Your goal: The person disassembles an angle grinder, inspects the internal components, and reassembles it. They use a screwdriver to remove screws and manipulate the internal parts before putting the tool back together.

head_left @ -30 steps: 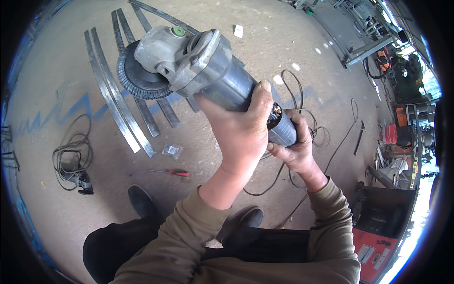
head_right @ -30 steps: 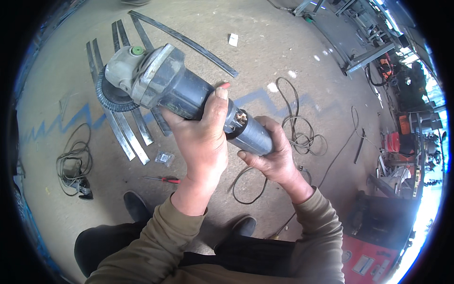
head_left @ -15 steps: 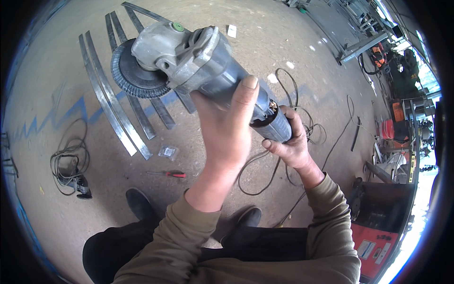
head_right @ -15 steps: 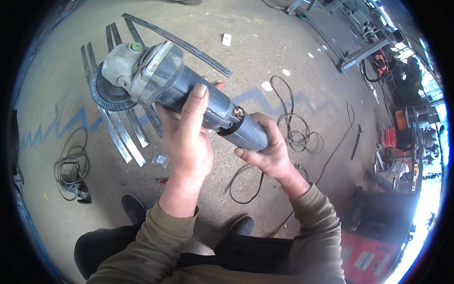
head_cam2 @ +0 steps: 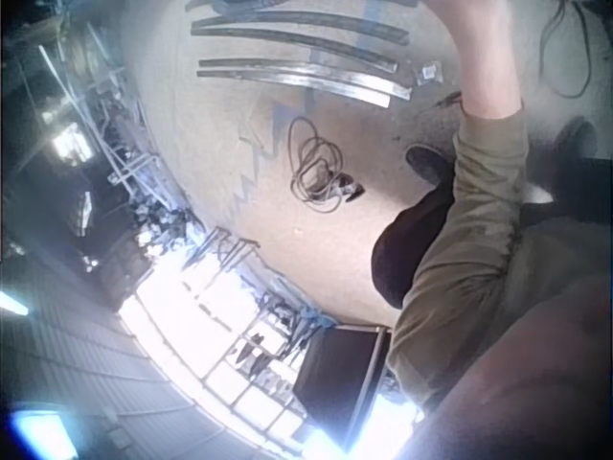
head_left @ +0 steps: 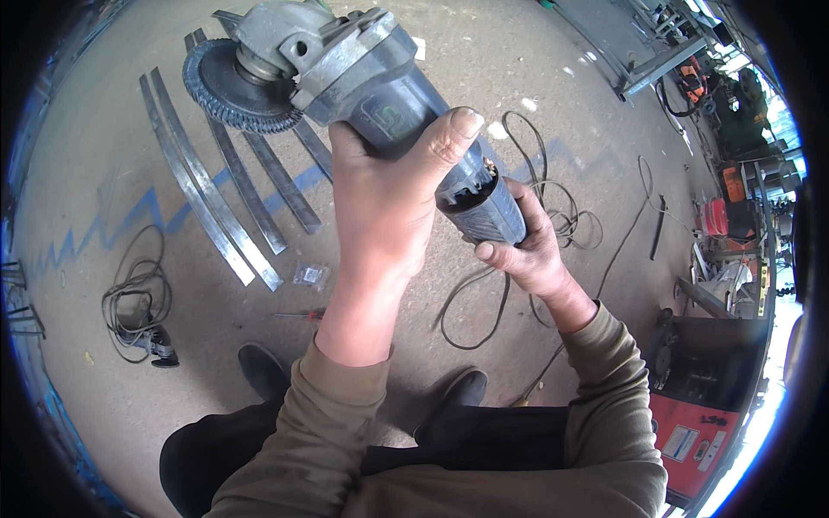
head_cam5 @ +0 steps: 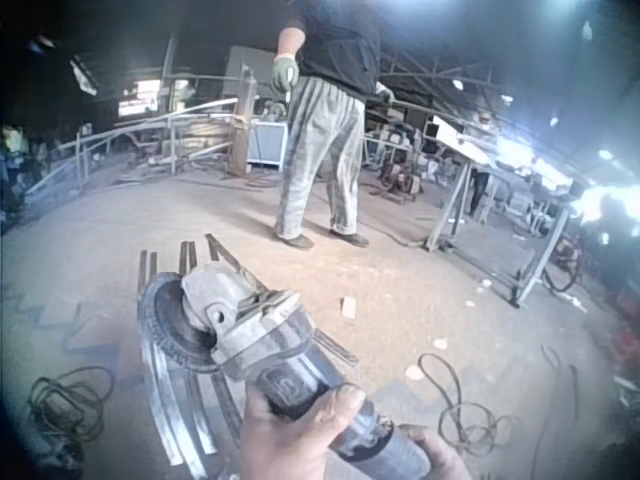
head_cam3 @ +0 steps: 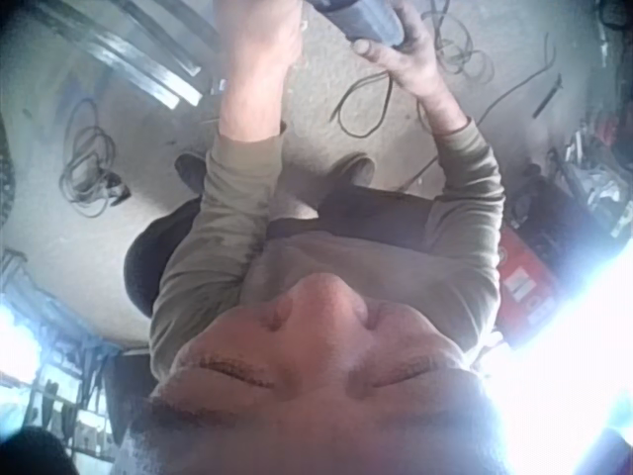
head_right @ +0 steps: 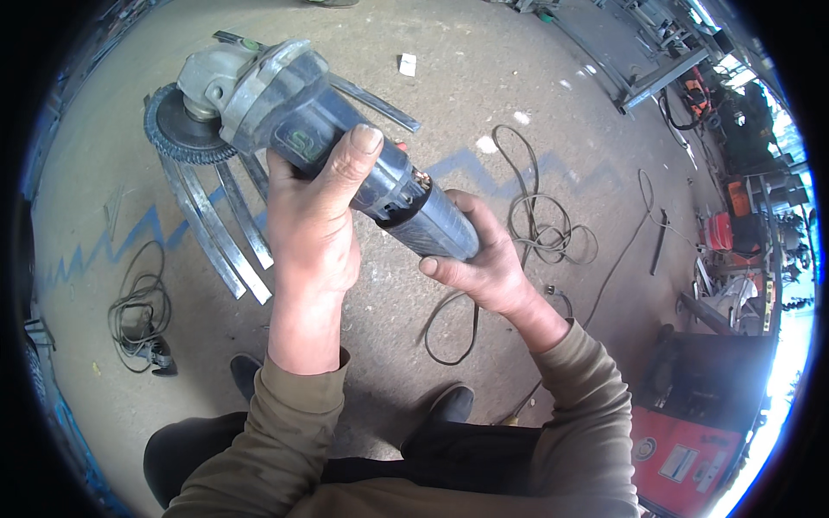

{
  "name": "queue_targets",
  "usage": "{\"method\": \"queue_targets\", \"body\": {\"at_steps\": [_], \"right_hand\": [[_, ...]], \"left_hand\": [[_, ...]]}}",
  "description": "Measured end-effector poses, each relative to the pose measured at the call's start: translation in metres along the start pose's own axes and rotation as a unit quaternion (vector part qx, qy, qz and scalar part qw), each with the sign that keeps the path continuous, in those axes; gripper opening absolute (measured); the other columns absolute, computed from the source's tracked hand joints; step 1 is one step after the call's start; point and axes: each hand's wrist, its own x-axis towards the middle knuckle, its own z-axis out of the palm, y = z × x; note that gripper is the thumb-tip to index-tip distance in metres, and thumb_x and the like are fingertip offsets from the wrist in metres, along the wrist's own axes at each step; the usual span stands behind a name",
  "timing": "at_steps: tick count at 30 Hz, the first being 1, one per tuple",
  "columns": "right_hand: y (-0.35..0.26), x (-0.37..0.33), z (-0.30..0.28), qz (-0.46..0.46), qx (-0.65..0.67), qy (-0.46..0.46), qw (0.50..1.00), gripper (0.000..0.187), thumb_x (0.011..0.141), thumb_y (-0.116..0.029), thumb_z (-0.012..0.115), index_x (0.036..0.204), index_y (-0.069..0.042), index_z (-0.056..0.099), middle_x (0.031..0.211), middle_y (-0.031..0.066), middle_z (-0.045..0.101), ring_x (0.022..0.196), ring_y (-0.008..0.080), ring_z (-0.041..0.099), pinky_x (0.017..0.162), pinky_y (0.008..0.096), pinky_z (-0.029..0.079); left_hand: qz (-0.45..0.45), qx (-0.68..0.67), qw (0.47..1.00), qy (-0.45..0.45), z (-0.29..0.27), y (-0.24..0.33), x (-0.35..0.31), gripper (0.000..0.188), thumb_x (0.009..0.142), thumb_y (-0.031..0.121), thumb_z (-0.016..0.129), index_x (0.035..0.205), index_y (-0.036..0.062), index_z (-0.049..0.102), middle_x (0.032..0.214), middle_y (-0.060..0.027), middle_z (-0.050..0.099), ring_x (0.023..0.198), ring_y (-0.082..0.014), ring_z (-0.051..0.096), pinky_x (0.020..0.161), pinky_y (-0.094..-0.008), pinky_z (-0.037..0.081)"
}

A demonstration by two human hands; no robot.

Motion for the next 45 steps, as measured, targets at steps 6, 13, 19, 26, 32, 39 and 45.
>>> {"method": "queue_targets", "body": {"at_steps": [6,13,19,26,32,39,45], "right_hand": [[-0.006,0.002,0.005,0.046,0.055,0.005,0.997,0.088,0.084,-0.029,0.094,0.15,-0.003,0.043,0.132,0.0159,0.066,0.114,0.0251,0.071,0.101,0.0417,0.06],[-0.013,0.006,0.006,0.08,0.046,0.008,0.996,0.085,0.085,-0.03,0.092,0.147,0.003,0.045,0.126,0.019,0.067,0.111,0.025,0.072,0.098,0.0406,0.061],[-0.021,0.007,0.002,0.098,-0.028,0.002,0.995,0.079,0.087,-0.028,0.09,0.145,0.005,0.048,0.12,0.0188,0.069,0.108,0.0242,0.072,0.097,0.038,0.06],[-0.04,0.003,-0.002,0.16,0.014,-0.02,0.987,0.075,0.091,-0.039,0.085,0.142,0.004,0.054,0.106,0.0094,0.068,0.095,0.0161,0.067,0.087,0.0315,0.055],[-0.04,0.01,-0.005,0.188,0.222,-0.083,0.953,0.067,0.104,-0.042,0.069,0.147,0.003,0.045,0.103,0.0139,0.07,0.082,0.018,0.072,0.073,0.0288,0.06],[-0.021,0.008,0.006,0.269,0.472,-0.105,0.833,0.063,0.115,-0.051,0.041,0.153,0.0,0.039,0.107,0.0215,0.07,0.073,0.0231,0.073,0.061,0.0286,0.063],[-0.023,0.006,0.005,0.243,0.229,-0.082,0.939,0.084,0.102,-0.065,0.062,0.15,0.001,0.044,0.107,0.0182,0.069,0.107,0.0228,0.068,0.096,0.039,0.059]], "left_hand": [[-0.019,-0.023,0.999,0.028,0.005,0.0,0.009,0.058,0.091,0.021,0.089,0.129,0.0028,0.05,0.103,-0.0086,0.067,0.09,-0.0222,0.074,0.086,-0.0409,0.064],[-0.033,-0.039,0.997,0.063,-0.001,-0.013,0.019,0.056,0.093,0.022,0.087,0.13,0.0026,0.05,0.104,-0.009,0.066,0.094,-0.0219,0.072,0.084,-0.0415,0.065],[-0.063,-0.085,0.993,0.06,-0.014,-0.018,0.027,0.05,0.095,0.02,0.084,0.129,0.0036,0.052,0.106,-0.0088,0.065,0.102,-0.0224,0.071,0.086,-0.0432,0.065],[-0.129,-0.174,0.975,0.048,-0.032,-0.008,0.035,0.034,0.095,0.023,0.081,0.115,0.0027,0.062,0.107,-0.0088,0.069,0.103,-0.0265,0.072,0.094,-0.0474,0.061],[-0.175,-0.198,0.964,0.019,-0.038,-0.007,0.035,0.042,0.093,0.025,0.08,0.12,-0.0009,0.061,0.108,-0.0124,0.068,0.106,-0.0276,0.07,0.099,-0.0495,0.06],[-0.159,-0.223,0.961,-0.038,-0.039,-0.006,0.035,0.045,0.091,0.03,0.08,0.12,0.0008,0.061,0.11,-0.0131,0.069,0.106,-0.027,0.069,0.102,-0.0477,0.059],[-0.161,-0.248,0.954,-0.052,-0.04,-0.011,0.031,0.042,0.089,0.031,0.079,0.117,0.0026,0.063,0.107,-0.0123,0.07,0.105,-0.0253,0.07,0.102,-0.0457,0.059]]}}
